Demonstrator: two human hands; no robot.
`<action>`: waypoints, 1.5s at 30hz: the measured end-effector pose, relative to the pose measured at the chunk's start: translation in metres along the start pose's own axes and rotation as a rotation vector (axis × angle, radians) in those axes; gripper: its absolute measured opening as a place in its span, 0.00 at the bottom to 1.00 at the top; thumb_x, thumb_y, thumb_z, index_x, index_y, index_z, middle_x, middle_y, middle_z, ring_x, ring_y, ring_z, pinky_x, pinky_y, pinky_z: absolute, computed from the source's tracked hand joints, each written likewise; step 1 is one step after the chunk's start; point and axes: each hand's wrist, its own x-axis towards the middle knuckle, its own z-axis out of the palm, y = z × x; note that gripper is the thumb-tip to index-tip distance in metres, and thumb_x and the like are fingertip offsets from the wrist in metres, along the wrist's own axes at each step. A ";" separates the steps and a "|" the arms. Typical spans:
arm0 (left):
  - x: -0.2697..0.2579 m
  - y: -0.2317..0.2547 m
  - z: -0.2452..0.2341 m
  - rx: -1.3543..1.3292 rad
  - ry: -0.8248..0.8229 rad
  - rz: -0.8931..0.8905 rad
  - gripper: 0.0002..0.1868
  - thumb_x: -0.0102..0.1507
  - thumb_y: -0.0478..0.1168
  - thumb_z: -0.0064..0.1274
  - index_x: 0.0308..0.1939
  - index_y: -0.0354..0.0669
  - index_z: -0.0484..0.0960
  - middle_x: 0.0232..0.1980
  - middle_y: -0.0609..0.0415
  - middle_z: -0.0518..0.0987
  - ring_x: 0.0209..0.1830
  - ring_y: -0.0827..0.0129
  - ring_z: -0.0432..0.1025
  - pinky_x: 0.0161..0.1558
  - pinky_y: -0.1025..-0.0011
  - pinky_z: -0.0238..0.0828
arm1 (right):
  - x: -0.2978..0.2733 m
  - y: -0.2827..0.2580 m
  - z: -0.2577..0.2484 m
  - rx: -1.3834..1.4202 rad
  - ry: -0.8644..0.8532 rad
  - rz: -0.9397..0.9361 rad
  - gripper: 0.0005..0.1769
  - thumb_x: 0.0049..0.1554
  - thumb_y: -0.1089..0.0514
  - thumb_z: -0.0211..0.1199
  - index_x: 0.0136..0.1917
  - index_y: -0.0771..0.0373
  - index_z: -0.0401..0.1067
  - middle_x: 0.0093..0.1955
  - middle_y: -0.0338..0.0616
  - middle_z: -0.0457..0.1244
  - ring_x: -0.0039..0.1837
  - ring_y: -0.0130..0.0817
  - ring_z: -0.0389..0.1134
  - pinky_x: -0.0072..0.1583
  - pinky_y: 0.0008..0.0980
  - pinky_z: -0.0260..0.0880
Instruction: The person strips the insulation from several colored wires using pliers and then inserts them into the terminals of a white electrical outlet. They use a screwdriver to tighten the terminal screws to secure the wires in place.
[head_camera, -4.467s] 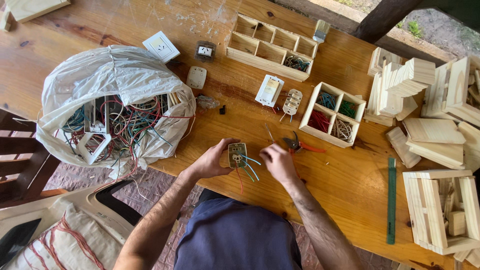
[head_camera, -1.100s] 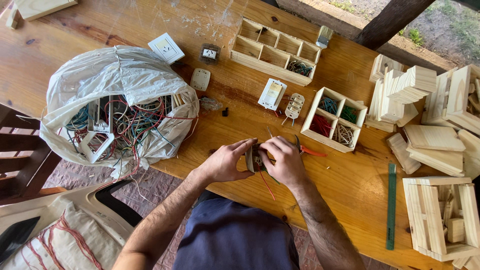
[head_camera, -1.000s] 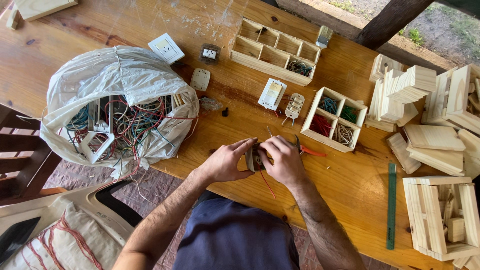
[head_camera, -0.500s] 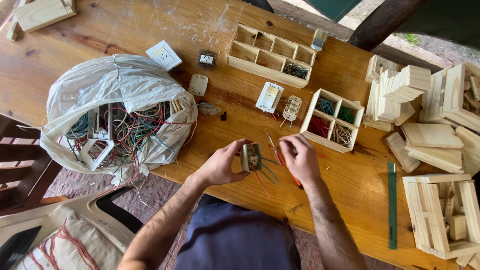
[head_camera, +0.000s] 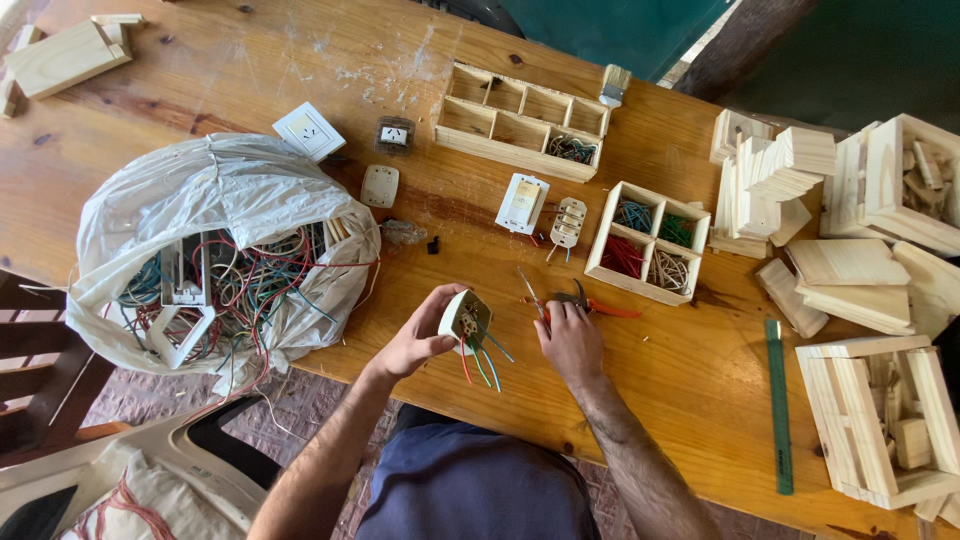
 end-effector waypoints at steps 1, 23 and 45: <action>0.001 -0.003 0.000 -0.040 0.000 0.014 0.55 0.60 0.44 0.73 0.88 0.35 0.62 0.77 0.37 0.77 0.74 0.55 0.74 0.70 0.52 0.77 | 0.000 0.001 0.005 -0.012 0.022 -0.012 0.19 0.62 0.38 0.72 0.60 0.48 0.76 0.51 0.37 0.72 0.58 0.38 0.79 0.57 0.37 0.83; 0.015 0.018 0.045 -0.092 0.016 0.133 0.47 0.72 0.71 0.49 0.73 0.28 0.69 0.44 0.37 0.83 0.30 0.63 0.82 0.27 0.70 0.78 | 0.016 -0.041 -0.222 0.754 -0.084 -0.219 0.09 0.66 0.47 0.74 0.51 0.52 0.81 0.36 0.48 0.77 0.40 0.48 0.83 0.38 0.40 0.84; 0.014 0.049 0.045 0.040 -0.007 0.088 0.43 0.74 0.70 0.47 0.71 0.32 0.73 0.38 0.44 0.84 0.32 0.69 0.83 0.29 0.74 0.82 | 0.022 -0.052 -0.217 0.737 0.035 -0.314 0.10 0.61 0.48 0.79 0.47 0.51 0.81 0.33 0.43 0.76 0.37 0.45 0.81 0.38 0.38 0.83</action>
